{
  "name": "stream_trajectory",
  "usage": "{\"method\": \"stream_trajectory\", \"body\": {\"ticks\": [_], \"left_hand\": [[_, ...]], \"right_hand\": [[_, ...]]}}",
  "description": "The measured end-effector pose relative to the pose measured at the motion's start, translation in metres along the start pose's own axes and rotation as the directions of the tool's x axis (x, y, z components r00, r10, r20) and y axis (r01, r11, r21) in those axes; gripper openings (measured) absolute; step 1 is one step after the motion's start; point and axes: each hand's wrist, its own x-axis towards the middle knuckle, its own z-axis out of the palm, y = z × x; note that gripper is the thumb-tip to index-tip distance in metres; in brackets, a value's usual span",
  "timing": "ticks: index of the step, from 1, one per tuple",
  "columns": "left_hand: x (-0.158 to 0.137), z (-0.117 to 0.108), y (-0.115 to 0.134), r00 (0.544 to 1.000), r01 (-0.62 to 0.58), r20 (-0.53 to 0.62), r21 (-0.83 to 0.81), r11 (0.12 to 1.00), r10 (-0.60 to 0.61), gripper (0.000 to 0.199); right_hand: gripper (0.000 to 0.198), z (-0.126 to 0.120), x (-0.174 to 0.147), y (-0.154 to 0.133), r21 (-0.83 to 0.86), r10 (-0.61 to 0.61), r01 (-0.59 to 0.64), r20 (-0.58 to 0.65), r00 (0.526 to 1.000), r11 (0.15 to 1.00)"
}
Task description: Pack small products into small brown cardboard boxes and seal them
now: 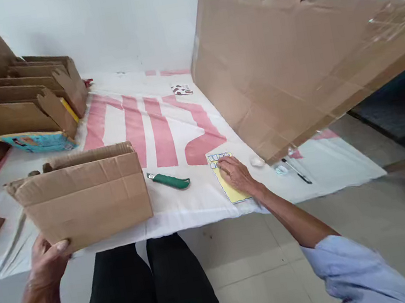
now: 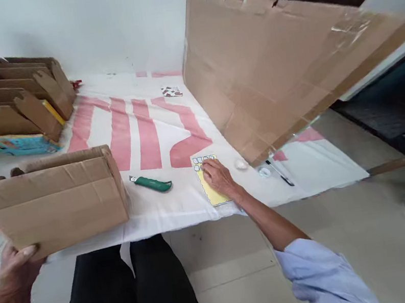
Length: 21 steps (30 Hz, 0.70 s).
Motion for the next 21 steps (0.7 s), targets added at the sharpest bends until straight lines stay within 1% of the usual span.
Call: {"method": "stream_trajectory", "body": {"ticks": [3,5,9,12,14,16,19,21], "left_hand": [[0.003,-0.001,-0.002,1.000,0.016,0.023,-0.020,1.000,-0.016,0.063],[0.005,-0.001,-0.004,0.999,0.017,0.048,-0.047,0.999,-0.015,0.067],[0.007,0.003,-0.006,0.993,-0.005,0.121,-0.094,0.996,0.016,0.081],[0.008,0.005,-0.005,0.983,-0.008,0.182,-0.138,0.990,0.033,0.085],[0.010,0.005,-0.004,0.975,-0.006,0.219,-0.188,0.982,0.048,0.086],[0.013,0.002,-0.004,0.967,0.012,0.249,-0.240,0.971,0.049,0.088],[0.018,-0.007,-0.005,0.955,0.043,0.292,-0.315,0.948,0.053,0.088],[0.020,-0.014,-0.008,0.944,0.072,0.328,-0.346,0.936,0.049,0.082]], "right_hand": [[0.033,0.000,-0.005,-0.010,0.071,0.059,-0.052,-0.093,0.994,0.996],[0.035,-0.001,-0.007,-0.014,0.128,0.109,-0.090,-0.155,0.982,0.988],[0.029,-0.007,-0.007,-0.025,0.222,0.201,-0.144,-0.266,0.943,0.964],[0.025,-0.008,-0.002,-0.051,0.255,0.221,-0.136,-0.342,0.913,0.957],[0.023,-0.004,0.004,-0.083,0.294,0.191,-0.081,-0.368,0.910,0.952],[0.022,0.001,0.010,-0.126,0.379,0.153,-0.007,-0.357,0.922,0.925],[0.025,0.008,0.016,-0.202,0.563,0.115,0.050,-0.253,0.961,0.825],[0.035,0.010,0.018,-0.248,0.670,0.092,0.060,-0.189,0.978,0.740]]}}
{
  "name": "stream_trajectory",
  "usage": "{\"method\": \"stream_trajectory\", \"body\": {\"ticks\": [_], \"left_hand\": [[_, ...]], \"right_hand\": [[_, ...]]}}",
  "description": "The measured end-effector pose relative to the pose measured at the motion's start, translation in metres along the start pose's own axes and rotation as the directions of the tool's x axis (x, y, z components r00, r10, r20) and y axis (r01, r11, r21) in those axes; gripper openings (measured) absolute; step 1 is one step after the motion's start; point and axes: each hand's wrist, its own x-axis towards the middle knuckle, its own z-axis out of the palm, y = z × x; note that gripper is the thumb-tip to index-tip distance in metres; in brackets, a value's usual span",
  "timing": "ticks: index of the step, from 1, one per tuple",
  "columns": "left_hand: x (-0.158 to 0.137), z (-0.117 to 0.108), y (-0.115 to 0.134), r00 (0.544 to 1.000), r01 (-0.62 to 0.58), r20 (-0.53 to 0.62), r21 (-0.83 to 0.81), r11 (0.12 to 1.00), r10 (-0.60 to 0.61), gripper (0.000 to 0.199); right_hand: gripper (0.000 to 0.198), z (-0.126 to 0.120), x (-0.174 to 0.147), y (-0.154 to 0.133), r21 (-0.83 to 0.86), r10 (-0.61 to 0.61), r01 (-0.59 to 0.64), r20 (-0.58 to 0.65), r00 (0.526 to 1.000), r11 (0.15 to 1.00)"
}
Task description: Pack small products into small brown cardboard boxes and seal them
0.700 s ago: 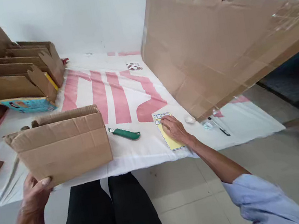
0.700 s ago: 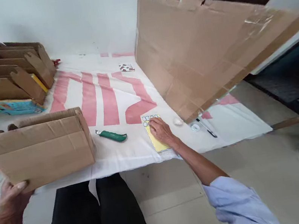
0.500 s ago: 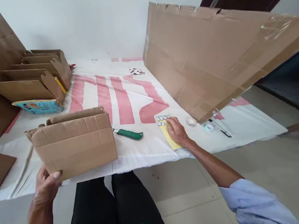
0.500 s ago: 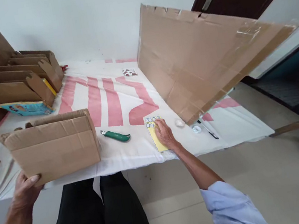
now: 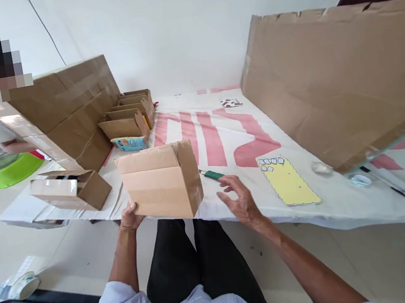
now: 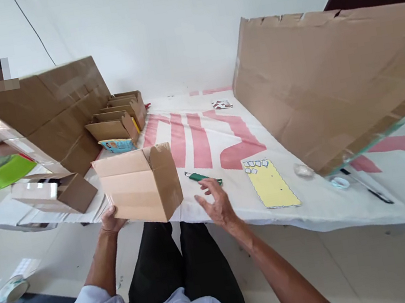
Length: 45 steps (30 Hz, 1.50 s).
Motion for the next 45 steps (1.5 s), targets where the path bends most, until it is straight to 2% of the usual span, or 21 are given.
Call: {"method": "stream_trajectory", "body": {"ticks": [2,5,7,10,12,14,18,20,22,26,34,38,42,45], "left_hand": [[-0.002,-0.008,0.000,0.999,0.016,0.030,-0.020,1.000,-0.015,0.078],[-0.008,-0.014,0.001,0.998,-0.001,0.056,-0.022,1.000,0.002,0.078],[-0.015,-0.010,0.004,0.998,-0.039,0.046,-0.013,0.999,0.040,0.081],[-0.029,0.008,0.012,0.993,-0.114,0.037,0.058,0.992,0.112,0.083],[-0.039,0.027,0.018,0.985,-0.168,0.069,0.158,0.973,0.159,0.086],[-0.048,0.048,0.022,0.975,-0.215,0.115,0.287,0.933,0.189,0.095],[-0.064,0.085,0.025,0.948,-0.316,0.158,0.564,0.762,0.276,0.109],[-0.072,0.098,0.022,0.933,-0.350,0.178,0.644,0.680,0.311,0.110],[-0.078,0.106,0.019,0.922,-0.371,0.191,0.685,0.627,0.336,0.110],[-0.083,0.109,0.015,0.897,-0.423,0.239,0.709,0.565,0.372,0.107],[-0.083,0.090,0.012,0.870,-0.488,0.320,0.666,0.565,0.374,0.103],[-0.082,0.081,0.008,0.855,-0.516,0.357,0.662,0.543,0.377,0.094],[-0.083,0.074,0.005,0.863,-0.505,0.358,0.651,0.567,0.357,0.092],[-0.085,0.069,0.002,0.891,-0.454,0.308,0.631,0.629,0.334,0.106]], "right_hand": [[0.050,0.025,-0.004,-0.028,0.114,0.016,-0.023,0.054,0.998,0.993],[0.074,0.045,-0.009,-0.055,0.241,0.041,-0.068,0.116,0.992,0.968],[0.088,0.049,-0.011,-0.062,0.307,0.070,-0.114,0.148,0.986,0.945],[0.100,0.048,-0.015,-0.054,0.392,0.128,-0.198,0.199,0.972,0.898],[0.097,0.045,-0.017,-0.039,0.439,0.178,-0.262,0.222,0.959,0.860],[0.085,0.043,-0.018,-0.019,0.474,0.255,-0.334,0.224,0.941,0.815],[0.070,0.039,-0.018,0.010,0.586,0.416,-0.461,0.221,0.882,0.666],[0.070,0.036,-0.018,0.017,0.631,0.451,-0.500,0.255,0.855,0.593],[0.070,0.033,-0.017,0.020,0.647,0.458,-0.514,0.273,0.846,0.563],[0.074,0.030,-0.015,0.021,0.622,0.449,-0.492,0.241,0.861,0.609],[0.079,0.031,-0.015,0.015,0.519,0.419,-0.488,0.254,0.872,0.702],[0.083,0.032,-0.017,0.018,0.463,0.394,-0.461,0.239,0.888,0.757],[0.086,0.032,-0.020,0.022,0.406,0.368,-0.425,0.215,0.905,0.809],[0.087,0.031,-0.021,0.022,0.370,0.363,-0.411,0.196,0.911,0.833]]}}
